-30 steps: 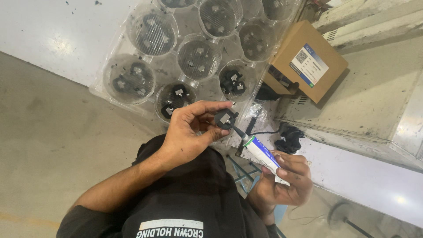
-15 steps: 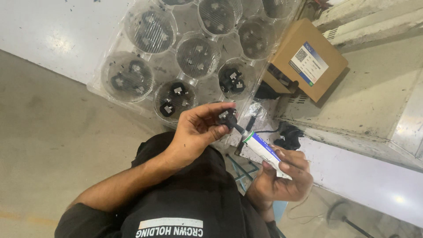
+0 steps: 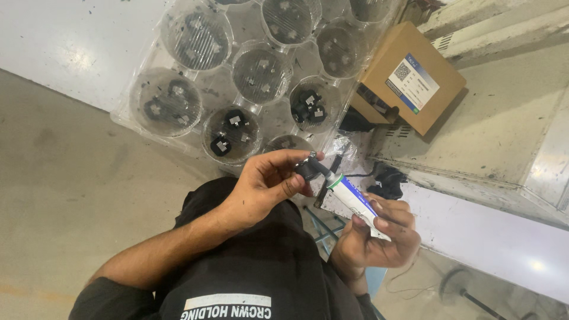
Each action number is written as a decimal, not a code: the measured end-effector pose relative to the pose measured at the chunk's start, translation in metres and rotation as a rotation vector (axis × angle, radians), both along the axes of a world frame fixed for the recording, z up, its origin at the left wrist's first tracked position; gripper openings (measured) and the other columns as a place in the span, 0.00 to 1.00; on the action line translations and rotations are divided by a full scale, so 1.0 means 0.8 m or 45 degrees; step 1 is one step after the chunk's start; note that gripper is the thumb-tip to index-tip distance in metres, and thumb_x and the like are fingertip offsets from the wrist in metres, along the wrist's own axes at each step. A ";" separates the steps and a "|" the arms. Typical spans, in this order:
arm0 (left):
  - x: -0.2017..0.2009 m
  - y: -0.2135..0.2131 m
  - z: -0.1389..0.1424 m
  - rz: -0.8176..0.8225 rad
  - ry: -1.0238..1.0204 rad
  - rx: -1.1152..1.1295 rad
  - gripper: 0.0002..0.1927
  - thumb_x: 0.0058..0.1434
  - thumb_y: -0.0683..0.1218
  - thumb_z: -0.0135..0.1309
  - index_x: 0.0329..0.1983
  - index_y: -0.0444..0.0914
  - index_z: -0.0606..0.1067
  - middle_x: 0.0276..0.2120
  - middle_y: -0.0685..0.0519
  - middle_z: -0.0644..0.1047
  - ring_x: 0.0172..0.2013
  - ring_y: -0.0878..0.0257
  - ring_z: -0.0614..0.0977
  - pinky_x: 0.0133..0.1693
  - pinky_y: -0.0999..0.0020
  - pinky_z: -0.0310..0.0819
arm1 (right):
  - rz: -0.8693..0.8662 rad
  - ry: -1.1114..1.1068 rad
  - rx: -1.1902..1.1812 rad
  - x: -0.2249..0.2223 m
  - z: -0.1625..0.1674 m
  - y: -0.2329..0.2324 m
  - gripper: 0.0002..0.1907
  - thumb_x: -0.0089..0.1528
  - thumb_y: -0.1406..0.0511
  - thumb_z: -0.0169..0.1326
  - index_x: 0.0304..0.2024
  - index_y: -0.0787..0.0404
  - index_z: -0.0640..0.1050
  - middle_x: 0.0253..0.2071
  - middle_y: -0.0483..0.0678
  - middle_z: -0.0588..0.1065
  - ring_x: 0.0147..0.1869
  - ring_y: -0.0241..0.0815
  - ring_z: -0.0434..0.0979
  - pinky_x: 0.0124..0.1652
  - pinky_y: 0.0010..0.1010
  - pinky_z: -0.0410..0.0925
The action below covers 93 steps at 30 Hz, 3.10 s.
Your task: The person picks small black plug-like components one at a time from a clear blister tray and squeezes adhesive from a tube onto each component, then places the treated component back into the tray. They work through the tray repeatedly, occasionally repositioning the tube and components by hand.
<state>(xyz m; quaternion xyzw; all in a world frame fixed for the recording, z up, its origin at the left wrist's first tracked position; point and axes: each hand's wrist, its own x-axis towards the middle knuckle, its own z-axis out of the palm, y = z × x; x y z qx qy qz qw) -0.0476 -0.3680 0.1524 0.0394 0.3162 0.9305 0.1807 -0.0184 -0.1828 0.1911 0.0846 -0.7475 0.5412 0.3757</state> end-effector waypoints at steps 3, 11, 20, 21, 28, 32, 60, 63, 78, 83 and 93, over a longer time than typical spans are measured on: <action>0.000 0.000 -0.004 0.003 -0.035 0.028 0.21 0.71 0.41 0.56 0.66 0.32 0.71 0.65 0.46 0.75 0.48 0.61 0.83 0.52 0.62 0.82 | -0.022 -0.016 0.037 -0.004 0.001 0.003 0.15 0.62 0.75 0.62 0.43 0.61 0.68 0.38 0.50 0.72 0.41 0.46 0.79 0.40 0.31 0.77; -0.001 0.001 -0.006 0.021 -0.068 0.009 0.21 0.71 0.45 0.55 0.64 0.32 0.72 0.64 0.47 0.76 0.47 0.60 0.83 0.51 0.61 0.83 | 0.030 -0.034 -0.044 -0.004 -0.003 0.001 0.16 0.62 0.75 0.63 0.44 0.60 0.69 0.37 0.50 0.72 0.43 0.45 0.78 0.43 0.32 0.77; -0.007 0.001 -0.008 0.017 -0.101 0.020 0.22 0.70 0.48 0.57 0.63 0.33 0.75 0.61 0.47 0.77 0.45 0.60 0.84 0.49 0.61 0.83 | 0.012 -0.095 0.053 -0.004 0.000 0.008 0.16 0.62 0.76 0.63 0.43 0.61 0.68 0.38 0.51 0.72 0.44 0.45 0.78 0.44 0.33 0.77; -0.011 0.001 -0.007 0.030 -0.112 0.010 0.21 0.69 0.48 0.58 0.62 0.34 0.75 0.62 0.48 0.77 0.45 0.61 0.84 0.49 0.62 0.84 | 0.002 -0.114 0.084 -0.004 0.000 0.011 0.16 0.62 0.77 0.62 0.43 0.61 0.68 0.38 0.51 0.72 0.45 0.45 0.78 0.44 0.34 0.78; -0.058 -0.039 0.005 0.339 0.521 -1.203 0.21 0.59 0.39 0.65 0.56 0.37 0.78 0.49 0.50 0.82 0.49 0.59 0.86 0.52 0.64 0.84 | -0.122 0.061 -0.199 -0.009 -0.013 0.034 0.18 0.63 0.70 0.67 0.47 0.61 0.69 0.39 0.49 0.71 0.45 0.41 0.74 0.46 0.25 0.73; -0.064 -0.046 0.009 0.188 1.006 -1.750 0.23 0.51 0.41 0.65 0.53 0.38 0.80 0.43 0.47 0.81 0.44 0.50 0.81 0.45 0.56 0.78 | -0.164 0.044 -0.200 -0.004 -0.018 0.040 0.19 0.64 0.67 0.68 0.47 0.60 0.69 0.40 0.49 0.71 0.48 0.42 0.73 0.49 0.26 0.73; 0.012 0.052 0.010 0.132 0.191 -2.659 0.19 0.49 0.58 0.70 0.34 0.40 0.84 0.33 0.48 0.79 0.34 0.49 0.83 0.35 0.53 0.77 | 0.119 -0.154 -0.272 -0.011 -0.018 0.172 0.18 0.65 0.69 0.67 0.49 0.62 0.70 0.42 0.49 0.72 0.47 0.41 0.75 0.50 0.27 0.71; 0.022 0.058 0.013 0.436 0.249 -2.583 0.18 0.47 0.53 0.70 0.36 0.38 0.83 0.37 0.46 0.80 0.34 0.49 0.83 0.35 0.56 0.78 | 0.161 -0.159 -0.272 -0.016 -0.019 0.195 0.18 0.64 0.71 0.66 0.49 0.63 0.70 0.42 0.50 0.72 0.48 0.42 0.75 0.52 0.29 0.72; 0.038 0.099 0.056 1.036 -0.103 -1.045 0.22 0.52 0.35 0.64 0.49 0.42 0.75 0.39 0.62 0.72 0.38 0.76 0.78 0.40 0.83 0.78 | 0.447 -0.259 -0.767 -0.030 -0.031 0.268 0.18 0.64 0.68 0.66 0.50 0.60 0.72 0.47 0.50 0.73 0.44 0.41 0.77 0.40 0.29 0.77; 0.027 0.163 0.052 0.937 0.265 -0.814 0.12 0.58 0.29 0.69 0.42 0.30 0.80 0.40 0.55 0.72 0.40 0.71 0.74 0.45 0.79 0.72 | 0.694 -0.326 -1.100 -0.025 -0.027 0.284 0.20 0.63 0.68 0.69 0.51 0.57 0.72 0.49 0.49 0.73 0.51 0.42 0.78 0.39 0.32 0.78; 0.022 0.237 0.091 0.604 0.044 -0.602 0.25 0.55 0.30 0.64 0.57 0.33 0.77 0.51 0.40 0.80 0.44 0.61 0.86 0.46 0.65 0.89 | 0.436 0.005 -0.423 0.001 -0.007 0.292 0.16 0.65 0.71 0.62 0.49 0.54 0.69 0.42 0.49 0.74 0.44 0.42 0.78 0.43 0.35 0.78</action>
